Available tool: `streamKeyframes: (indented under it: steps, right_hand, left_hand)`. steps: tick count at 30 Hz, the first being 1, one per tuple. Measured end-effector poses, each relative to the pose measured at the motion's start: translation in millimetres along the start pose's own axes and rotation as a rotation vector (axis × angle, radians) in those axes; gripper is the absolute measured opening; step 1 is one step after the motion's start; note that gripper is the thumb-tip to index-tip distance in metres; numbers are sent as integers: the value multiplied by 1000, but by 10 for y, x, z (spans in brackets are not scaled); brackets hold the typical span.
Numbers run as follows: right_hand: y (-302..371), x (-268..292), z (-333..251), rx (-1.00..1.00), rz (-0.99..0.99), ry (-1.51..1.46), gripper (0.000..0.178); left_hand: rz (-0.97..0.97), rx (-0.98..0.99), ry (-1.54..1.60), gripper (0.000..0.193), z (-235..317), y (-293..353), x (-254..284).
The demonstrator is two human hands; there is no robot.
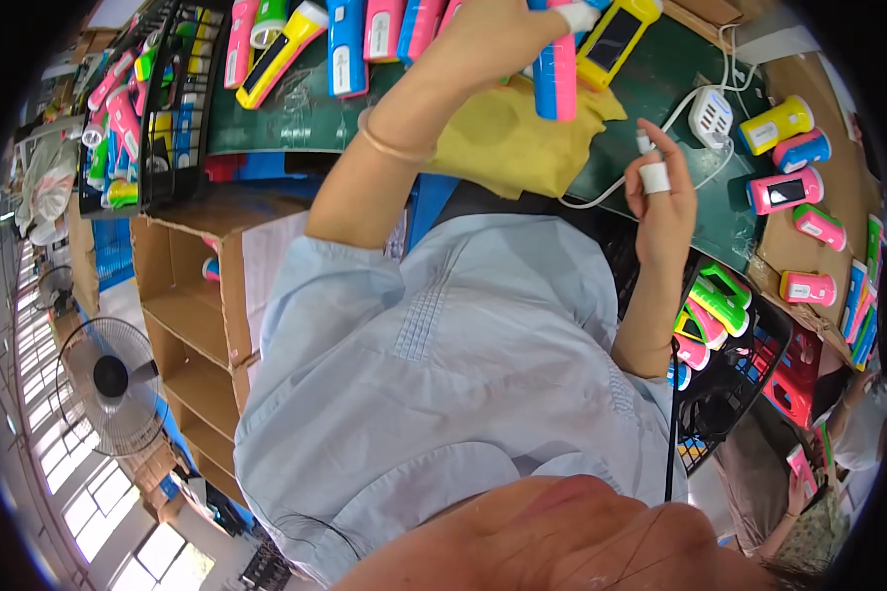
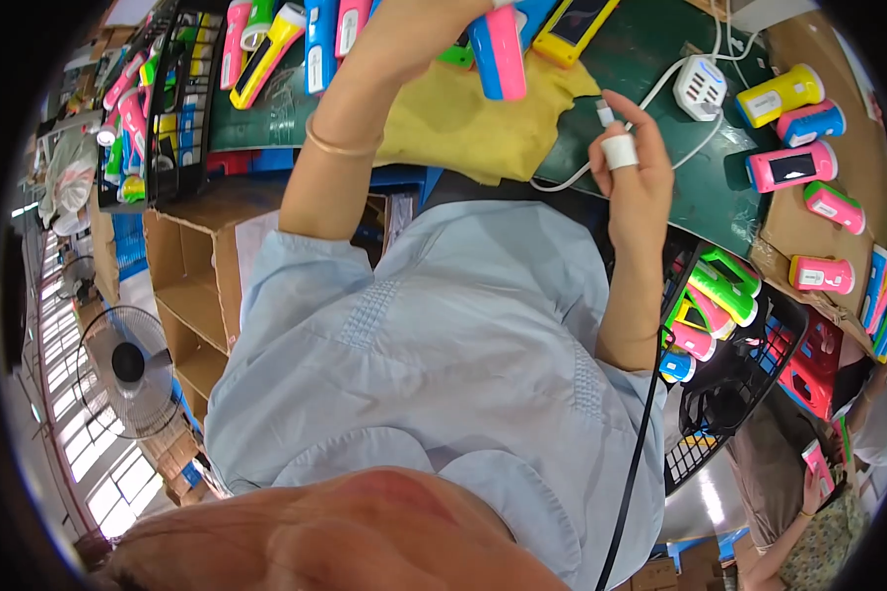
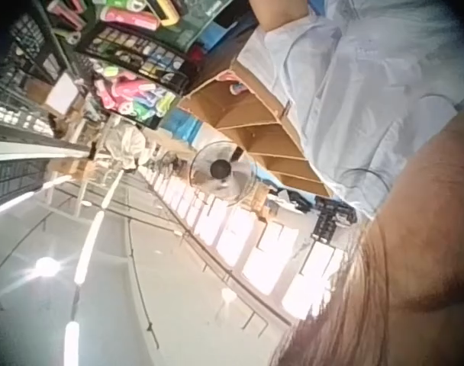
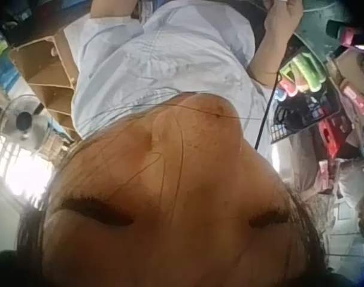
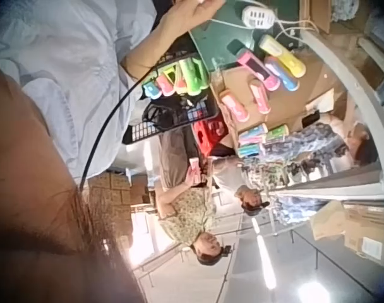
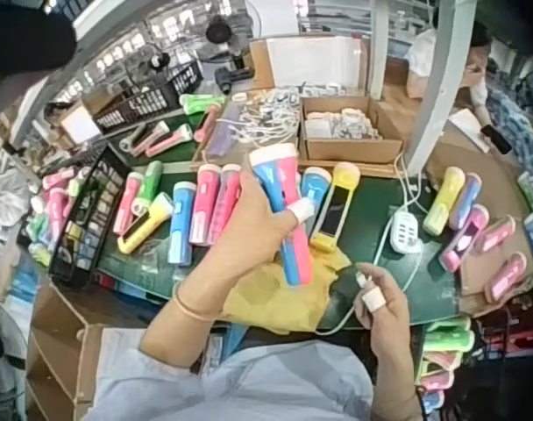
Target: Testing multiple flashlights by turning them on, checking functionality, and wiping them with a cloth.
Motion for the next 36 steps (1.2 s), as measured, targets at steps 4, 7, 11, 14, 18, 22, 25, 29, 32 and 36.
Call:
streamKeyframes:
  steps: [4, 7, 11, 14, 18, 22, 25, 29, 32, 36]
  right_hand:
    - [-39, -13, -48, -64, -95, 5, 22]
    - [-58, -96, -61, -46, -115, 7, 20]
    - [-156, -68, -158, 55, -208, -121, 16]
    - [-116, -319, -411, 293, -117, 194, 15]
    - [-132, -397, -467, 421, 2, 566, 22]
    - [-209, -410, -544, 880, 67, 932, 21]
    - [-283, -242, -776, 592, -642, 678, 8]
    - [178, -446, -670, 481, -468, 690, 29]
    - [104, -413, -210, 1133, -327, 818, 32]
    - [223, -416, -177, 1267, -422, 794, 29]
  left_hand:
    - [191, -442, -736, 97, -146, -52, 124]
    - [168, -247, -625, 79, -263, -28, 133]
    - [-206, 320, 873, 37, -705, 2, 339]
    - [-205, 292, 1027, 31, -601, 230, 212]
    - [-63, 340, 605, 32, -648, 292, 52]
    - [-18, 95, 120, 29, -580, 312, -57]
    - [-12, 115, 554, 36, -464, 411, -33]
    - [-101, -68, 644, 66, -375, 362, 43]
    - [30, 212, 1430, 66, -353, 368, -67]
    - [163, 257, 1154, 63, -740, 416, 24]
Point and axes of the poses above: each hand's wrist, its own y-axis away from the middle knuckle, its own x-axis out of the back of the hand, z = x × y, the point moved 1 cm from there along -y, towards the middle knuckle, and after that the axes turned 14 degrees about -x, right-handed, at the moved point
